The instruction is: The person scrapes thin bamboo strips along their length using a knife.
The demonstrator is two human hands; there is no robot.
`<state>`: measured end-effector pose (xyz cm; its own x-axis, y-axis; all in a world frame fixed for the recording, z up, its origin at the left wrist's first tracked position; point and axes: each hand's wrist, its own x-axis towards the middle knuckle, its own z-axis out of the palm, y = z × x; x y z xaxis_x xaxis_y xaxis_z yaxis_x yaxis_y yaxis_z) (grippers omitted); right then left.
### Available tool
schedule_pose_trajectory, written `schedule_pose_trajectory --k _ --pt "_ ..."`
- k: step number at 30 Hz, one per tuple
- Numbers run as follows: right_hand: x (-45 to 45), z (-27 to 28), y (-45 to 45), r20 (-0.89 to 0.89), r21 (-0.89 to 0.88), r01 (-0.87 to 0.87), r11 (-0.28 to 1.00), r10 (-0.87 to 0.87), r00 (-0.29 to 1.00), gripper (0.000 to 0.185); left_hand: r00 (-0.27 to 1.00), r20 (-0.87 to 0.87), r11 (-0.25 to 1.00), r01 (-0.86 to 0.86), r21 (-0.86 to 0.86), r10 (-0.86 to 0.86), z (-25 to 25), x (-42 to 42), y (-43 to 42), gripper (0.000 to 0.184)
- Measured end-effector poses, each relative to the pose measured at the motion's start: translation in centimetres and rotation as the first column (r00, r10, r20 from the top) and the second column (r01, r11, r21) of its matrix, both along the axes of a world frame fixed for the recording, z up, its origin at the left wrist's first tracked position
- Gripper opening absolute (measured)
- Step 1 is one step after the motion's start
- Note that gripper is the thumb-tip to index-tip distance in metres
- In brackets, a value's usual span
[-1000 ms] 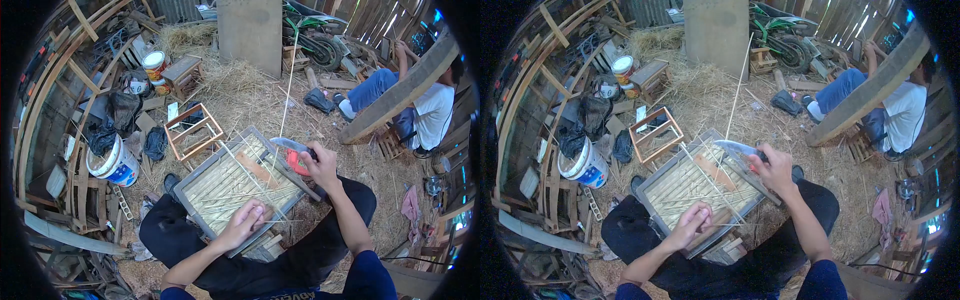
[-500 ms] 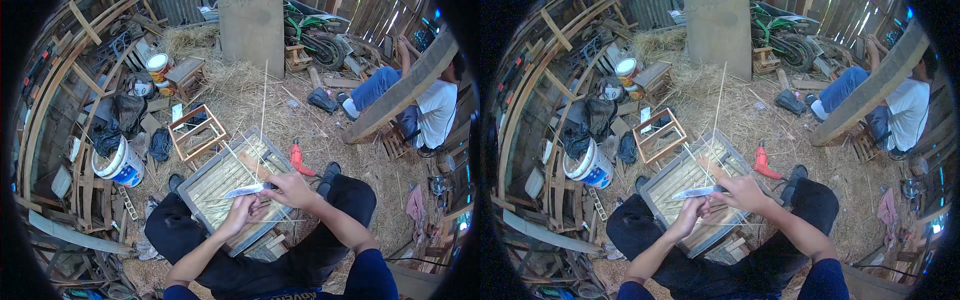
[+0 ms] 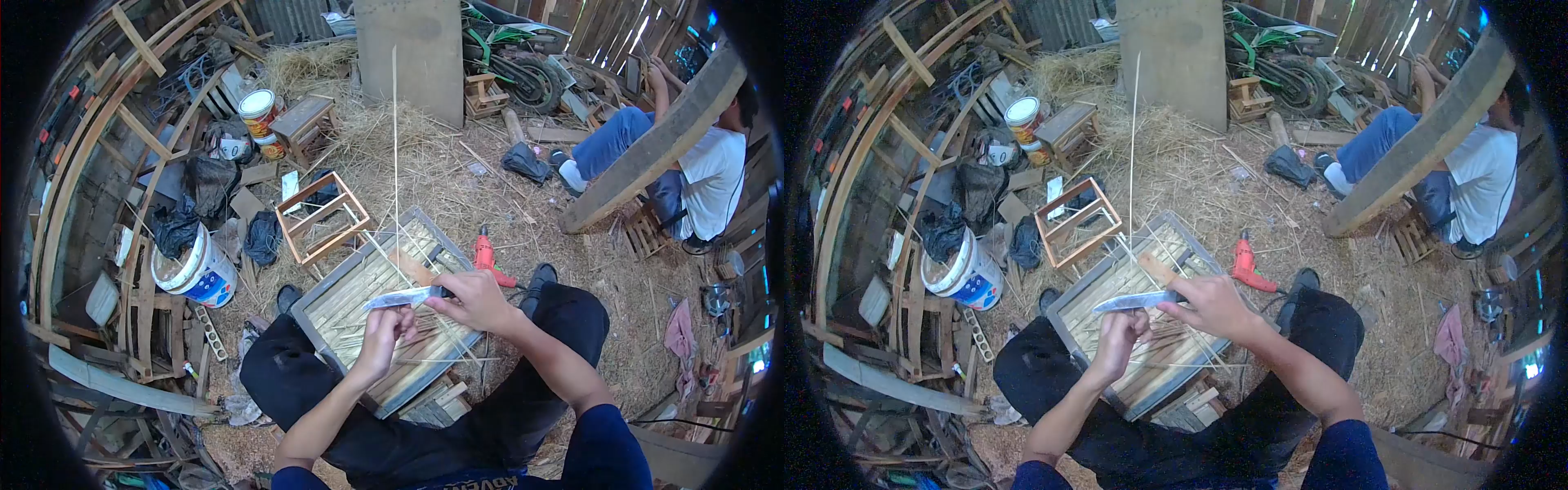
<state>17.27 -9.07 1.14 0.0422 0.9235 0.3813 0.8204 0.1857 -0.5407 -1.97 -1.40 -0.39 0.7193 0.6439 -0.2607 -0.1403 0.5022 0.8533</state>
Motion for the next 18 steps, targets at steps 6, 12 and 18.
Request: schedule_pose_trajectory --k 6,12,18 --pt "-0.1 -0.3 0.6 -0.037 0.049 -0.006 0.999 0.008 0.999 0.030 0.998 0.012 0.997 -0.054 -0.056 0.054 1.2 -0.4 0.9 0.013" --pt "-0.7 -0.3 1.1 -0.055 0.091 -0.037 0.995 0.042 0.998 0.030 0.997 0.064 0.998 0.052 -0.026 -0.050 1.0 -0.2 0.5 0.013" --pt "-0.7 -0.4 1.1 -0.043 0.051 -0.072 0.996 0.074 0.996 0.030 0.987 0.093 0.988 0.137 -0.072 -0.130 0.9 -0.3 0.2 0.015"
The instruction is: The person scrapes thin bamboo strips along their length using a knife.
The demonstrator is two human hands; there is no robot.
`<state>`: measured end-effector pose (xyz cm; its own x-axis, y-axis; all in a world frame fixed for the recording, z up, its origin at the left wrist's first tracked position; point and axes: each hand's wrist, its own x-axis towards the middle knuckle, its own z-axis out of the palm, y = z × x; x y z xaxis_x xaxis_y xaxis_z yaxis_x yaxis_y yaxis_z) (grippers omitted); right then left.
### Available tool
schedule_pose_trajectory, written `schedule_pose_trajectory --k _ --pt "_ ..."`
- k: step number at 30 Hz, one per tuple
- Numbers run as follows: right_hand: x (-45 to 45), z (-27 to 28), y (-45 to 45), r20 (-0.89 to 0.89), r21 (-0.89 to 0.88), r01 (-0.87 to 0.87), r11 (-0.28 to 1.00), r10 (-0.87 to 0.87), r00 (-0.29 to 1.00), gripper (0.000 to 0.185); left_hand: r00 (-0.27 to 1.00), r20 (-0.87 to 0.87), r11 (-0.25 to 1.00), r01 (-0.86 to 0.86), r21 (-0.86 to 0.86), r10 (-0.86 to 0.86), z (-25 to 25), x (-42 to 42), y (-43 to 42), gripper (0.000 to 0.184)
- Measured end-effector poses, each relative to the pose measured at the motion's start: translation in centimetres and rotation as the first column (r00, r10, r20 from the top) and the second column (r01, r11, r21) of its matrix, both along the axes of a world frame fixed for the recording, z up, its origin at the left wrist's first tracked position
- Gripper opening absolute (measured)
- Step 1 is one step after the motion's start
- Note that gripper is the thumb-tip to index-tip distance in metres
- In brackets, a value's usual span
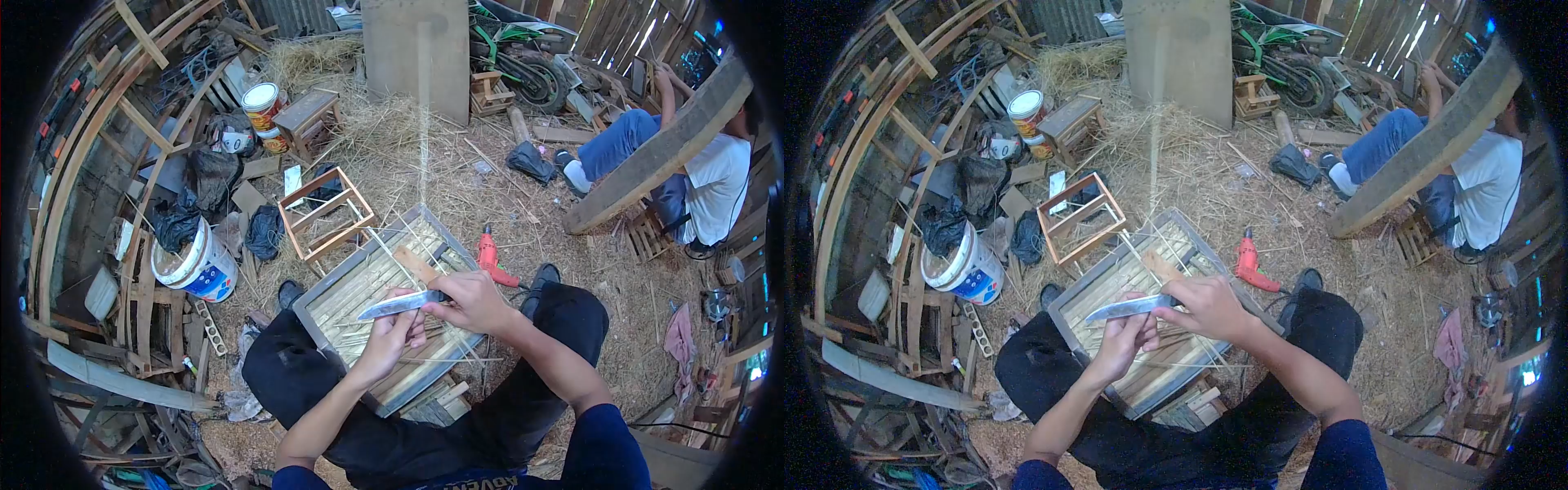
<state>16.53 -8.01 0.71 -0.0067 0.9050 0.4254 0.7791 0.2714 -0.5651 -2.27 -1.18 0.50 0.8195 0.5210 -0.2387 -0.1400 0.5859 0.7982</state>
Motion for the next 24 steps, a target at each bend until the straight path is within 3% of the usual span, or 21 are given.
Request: schedule_pose_trajectory --k 1,10,13,16,22,24 --pt "0.0 0.0 -0.1 0.002 -0.012 -0.004 1.000 0.004 1.000 0.030 1.000 0.004 0.999 0.020 -0.044 -0.020 -0.1 -0.1 -0.1 0.015" --pt "0.1 0.6 -0.6 -0.033 0.057 -0.049 0.997 0.050 0.998 0.029 0.997 -0.040 0.991 0.074 0.111 -0.070 -0.3 -0.1 -0.5 0.016" --pt "0.6 1.5 -1.0 0.028 0.015 -0.083 0.996 0.082 0.996 0.028 0.994 -0.077 0.984 0.088 0.153 -0.077 -0.1 0.0 -0.6 0.016" --pt "0.9 1.3 -1.1 0.071 0.083 -0.091 0.992 0.086 0.994 0.028 0.992 -0.090 0.983 0.097 0.158 -0.084 0.7 0.2 -1.0 0.015" --pt "3.1 2.3 -1.4 0.068 0.137 0.012 0.990 -0.022 0.997 0.031 0.977 0.005 0.967 0.211 0.146 -0.213 0.0 -0.2 -0.5 0.015" --pt "3.2 2.8 -1.7 0.102 0.093 0.030 0.995 -0.040 0.994 0.031 0.982 0.001 0.972 0.185 0.143 -0.187 0.0 -0.1 -0.5 0.017"
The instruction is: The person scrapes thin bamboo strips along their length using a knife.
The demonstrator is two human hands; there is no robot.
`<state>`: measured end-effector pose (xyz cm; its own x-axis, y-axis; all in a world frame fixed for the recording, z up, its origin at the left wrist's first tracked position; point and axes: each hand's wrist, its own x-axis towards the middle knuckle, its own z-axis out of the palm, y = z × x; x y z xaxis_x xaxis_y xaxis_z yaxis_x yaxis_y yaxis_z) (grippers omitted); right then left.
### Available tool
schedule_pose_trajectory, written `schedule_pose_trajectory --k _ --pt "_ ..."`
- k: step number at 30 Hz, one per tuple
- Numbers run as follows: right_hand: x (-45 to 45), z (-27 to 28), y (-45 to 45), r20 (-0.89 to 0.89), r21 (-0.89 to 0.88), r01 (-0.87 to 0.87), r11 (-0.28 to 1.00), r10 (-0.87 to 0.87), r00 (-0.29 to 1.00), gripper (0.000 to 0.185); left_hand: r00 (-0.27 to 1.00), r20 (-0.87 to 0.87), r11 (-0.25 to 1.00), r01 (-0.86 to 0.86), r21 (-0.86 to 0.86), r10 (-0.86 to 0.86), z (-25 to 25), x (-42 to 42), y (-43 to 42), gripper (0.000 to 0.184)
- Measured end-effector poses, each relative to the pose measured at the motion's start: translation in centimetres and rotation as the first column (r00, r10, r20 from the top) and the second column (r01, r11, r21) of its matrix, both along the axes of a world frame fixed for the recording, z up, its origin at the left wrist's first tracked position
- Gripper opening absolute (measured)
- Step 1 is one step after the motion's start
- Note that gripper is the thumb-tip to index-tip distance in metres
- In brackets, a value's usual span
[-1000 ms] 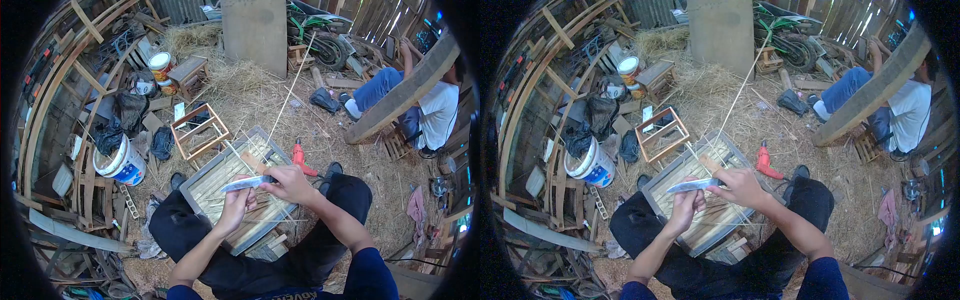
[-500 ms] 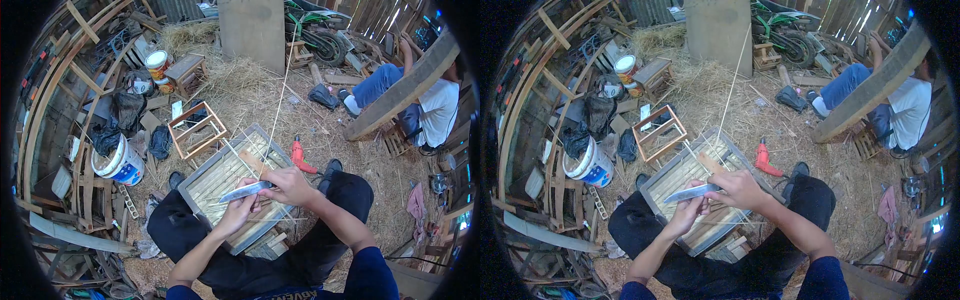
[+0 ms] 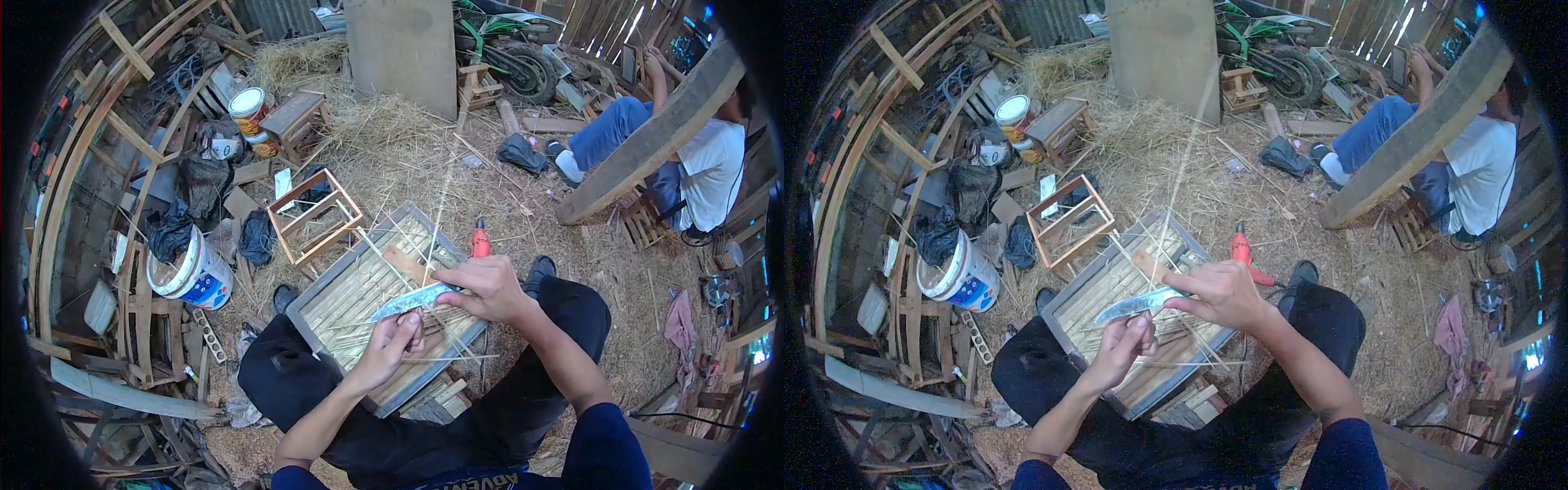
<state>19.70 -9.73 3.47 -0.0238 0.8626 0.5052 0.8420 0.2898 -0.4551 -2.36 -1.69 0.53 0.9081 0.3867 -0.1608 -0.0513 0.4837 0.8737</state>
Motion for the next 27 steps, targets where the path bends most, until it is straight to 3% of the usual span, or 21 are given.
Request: schedule_pose_trajectory --k 4,7,11,12,19,23,26,27 --pt "0.5 -0.4 -0.1 -0.035 0.040 0.040 0.998 -0.038 0.999 0.030 0.993 -0.030 0.993 -0.116 -0.005 0.116 1.0 -0.3 -0.8 0.019" --pt "2.7 -0.8 -0.3 -0.030 0.062 0.219 0.974 -0.217 0.976 0.027 0.998 0.030 0.998 -0.059 0.011 0.059 0.7 -0.9 -0.6 0.018" --pt "5.2 -1.0 -1.1 -0.203 -0.025 0.503 0.864 -0.498 0.843 0.027 1.000 -0.020 1.000 -0.018 0.002 0.018 0.3 -2.1 -1.3 0.018" --pt "5.7 -0.8 -1.3 -0.194 0.029 0.512 0.859 -0.498 0.845 0.029 1.000 -0.023 1.000 -0.010 -0.021 0.010 0.1 -2.2 -1.3 0.018" --pt "2.4 -1.8 -1.9 -0.127 0.040 0.274 0.961 -0.267 0.955 0.025 0.990 -0.099 0.995 -0.103 -0.018 0.101 -0.2 -1.7 -0.4 0.021" --pt "0.4 -1.9 -1.2 -0.048 -0.006 0.028 1.000 -0.028 0.998 0.023 0.991 -0.021 0.991 -0.129 -0.027 0.129 -0.5 -0.7 0.1 0.019" --pt "-1.7 -2.8 -1.0 -0.123 -0.084 -0.099 0.991 0.089 0.988 0.026 0.991 -0.085 0.965 -0.121 -0.231 0.104 -0.2 -0.9 0.2 0.014" --pt "-2.1 -2.7 -0.8 -0.099 -0.106 -0.116 0.988 0.105 0.990 0.027 0.991 -0.088 0.972 -0.120 -0.202 0.104 -0.3 -0.8 0.1 0.014"
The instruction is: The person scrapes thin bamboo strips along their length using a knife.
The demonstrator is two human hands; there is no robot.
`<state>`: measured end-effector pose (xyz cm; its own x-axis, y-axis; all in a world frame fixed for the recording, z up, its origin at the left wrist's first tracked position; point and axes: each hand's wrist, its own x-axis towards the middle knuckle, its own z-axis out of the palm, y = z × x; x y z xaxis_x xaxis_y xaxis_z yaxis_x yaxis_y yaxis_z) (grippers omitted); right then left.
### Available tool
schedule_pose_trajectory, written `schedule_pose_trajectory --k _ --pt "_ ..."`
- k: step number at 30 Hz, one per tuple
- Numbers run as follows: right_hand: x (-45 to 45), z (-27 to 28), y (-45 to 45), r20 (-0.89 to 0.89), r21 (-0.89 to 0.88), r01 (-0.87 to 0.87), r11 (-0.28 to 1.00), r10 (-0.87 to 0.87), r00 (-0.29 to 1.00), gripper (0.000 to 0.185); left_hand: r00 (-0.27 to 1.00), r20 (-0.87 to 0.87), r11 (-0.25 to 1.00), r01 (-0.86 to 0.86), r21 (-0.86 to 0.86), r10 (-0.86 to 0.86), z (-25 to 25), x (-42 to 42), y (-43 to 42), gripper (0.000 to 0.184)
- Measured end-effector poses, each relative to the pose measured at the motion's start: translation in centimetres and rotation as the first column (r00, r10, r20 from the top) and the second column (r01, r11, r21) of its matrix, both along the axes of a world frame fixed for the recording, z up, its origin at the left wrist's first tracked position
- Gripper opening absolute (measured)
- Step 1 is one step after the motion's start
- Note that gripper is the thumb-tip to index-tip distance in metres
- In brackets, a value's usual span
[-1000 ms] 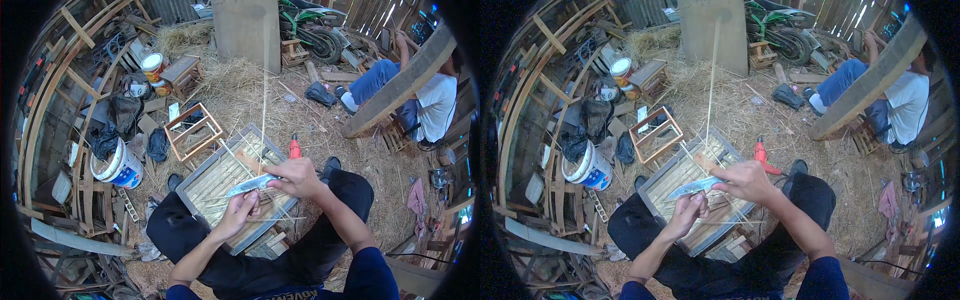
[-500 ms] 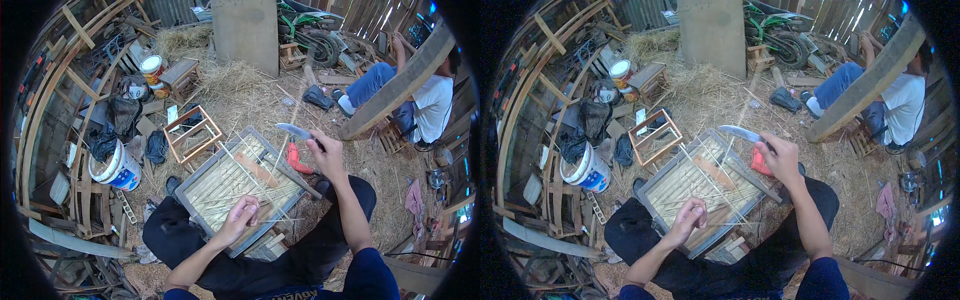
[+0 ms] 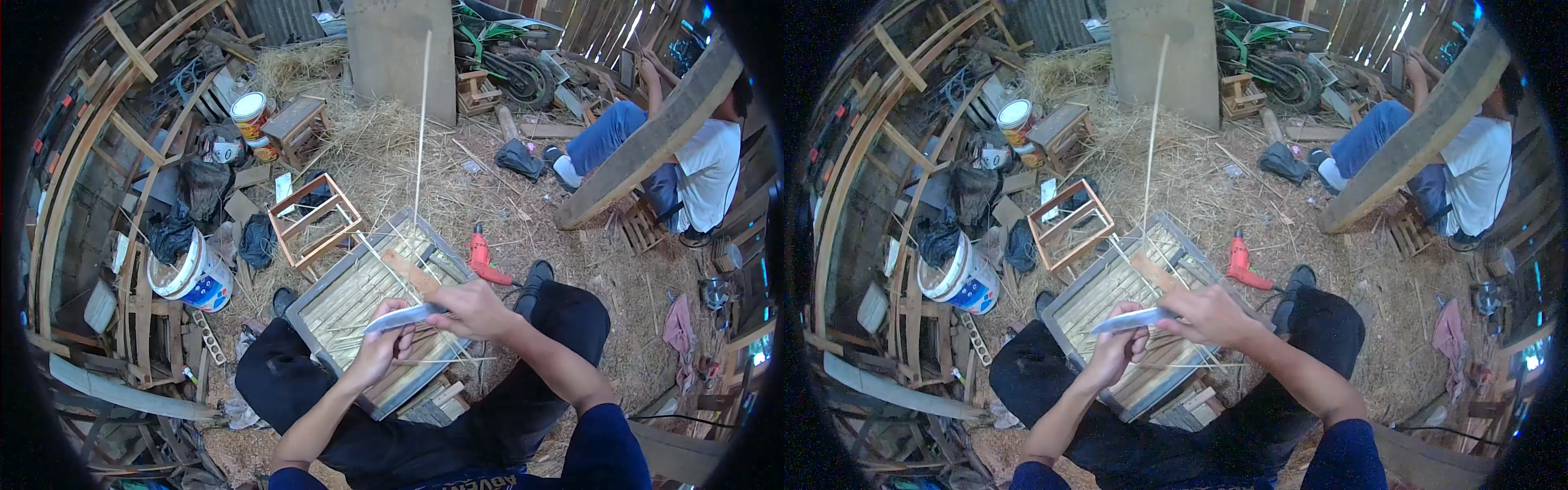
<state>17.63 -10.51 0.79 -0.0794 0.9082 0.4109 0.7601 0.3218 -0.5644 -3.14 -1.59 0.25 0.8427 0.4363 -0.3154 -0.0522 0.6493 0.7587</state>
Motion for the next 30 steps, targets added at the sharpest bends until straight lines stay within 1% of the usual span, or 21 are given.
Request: schedule_pose_trajectory --k 2,3,5,8,12,15,17,21,23,24,26,27,29,30 --pt "-0.7 0.3 0.2 0.050 -0.045 -0.033 0.998 0.035 0.998 0.028 1.000 -0.012 0.999 0.009 0.052 -0.008 -0.3 0.3 -0.3 0.014" --pt "-0.9 0.0 0.4 0.017 -0.023 -0.029 0.999 0.030 0.999 0.029 0.998 -0.059 0.992 0.015 0.123 -0.008 -0.1 0.6 -0.6 0.015" --pt "-0.7 0.2 0.5 0.014 -0.033 -0.029 0.999 0.029 0.999 0.029 0.989 -0.147 0.963 0.028 0.269 0.012 0.6 1.0 -0.7 0.016" --pt "-0.7 0.7 0.9 0.031 -0.004 -0.020 1.000 0.021 0.999 0.029 0.991 -0.133 0.924 0.049 0.380 0.002 0.6 1.0 -0.5 0.016" --pt "0.0 0.6 0.9 0.092 0.034 -0.020 0.999 0.017 0.996 0.030 0.997 -0.076 0.945 0.025 0.325 0.000 0.9 0.6 -0.5 0.016" --pt "0.4 0.9 0.9 0.066 0.097 0.022 0.995 -0.028 0.997 0.030 1.000 -0.027 0.959 -0.001 0.284 0.009 1.1 0.3 -0.4 0.016" --pt "0.8 1.0 0.9 0.080 0.090 0.027 0.996 -0.034 0.996 0.029 1.000 -0.015 0.962 0.003 0.272 0.001 1.9 0.2 -0.4 0.015" --pt "1.0 1.3 0.8 0.127 0.094 0.045 0.995 -0.056 0.990 0.027 1.000 -0.016 0.964 0.014 0.265 -0.011 1.8 -0.1 -0.3 0.015" --pt "1.7 1.1 0.7 0.088 0.083 0.158 0.984 -0.165 0.982 0.026 1.000 -0.021 0.971 0.021 0.240 -0.016 1.4 -0.4 -0.1 0.015" --pt "2.4 1.0 0.6 0.069 0.075 0.216 0.974 -0.221 0.973 0.025 0.999 -0.037 0.960 0.035 0.277 -0.026 1.9 -0.6 -0.3 0.016" --pt "5.4 1.4 0.9 -0.015 0.007 0.471 0.882 -0.470 0.882 0.024 0.997 -0.065 0.934 0.069 0.350 -0.049 3.0 -1.1 -1.2 0.016" --pt "6.5 1.7 0.7 -0.047 -0.035 0.585 0.810 -0.586 0.809 0.023 0.996 -0.063 0.934 0.080 0.348 -0.062 2.5 -1.2 -1.5 0.017" --pt "7.3 2.1 0.0 -0.011 0.034 0.587 0.809 -0.587 0.809 0.023 0.996 -0.052 0.934 0.092 0.344 -0.079 1.3 -1.2 -1.8 0.018" --pt "7.4 2.2 0.0 0.004 0.071 0.580 0.812 -0.582 0.813 0.023 0.995 -0.070 0.945 0.084 0.315 -0.065 1.4 -1.1 -1.6 0.019"
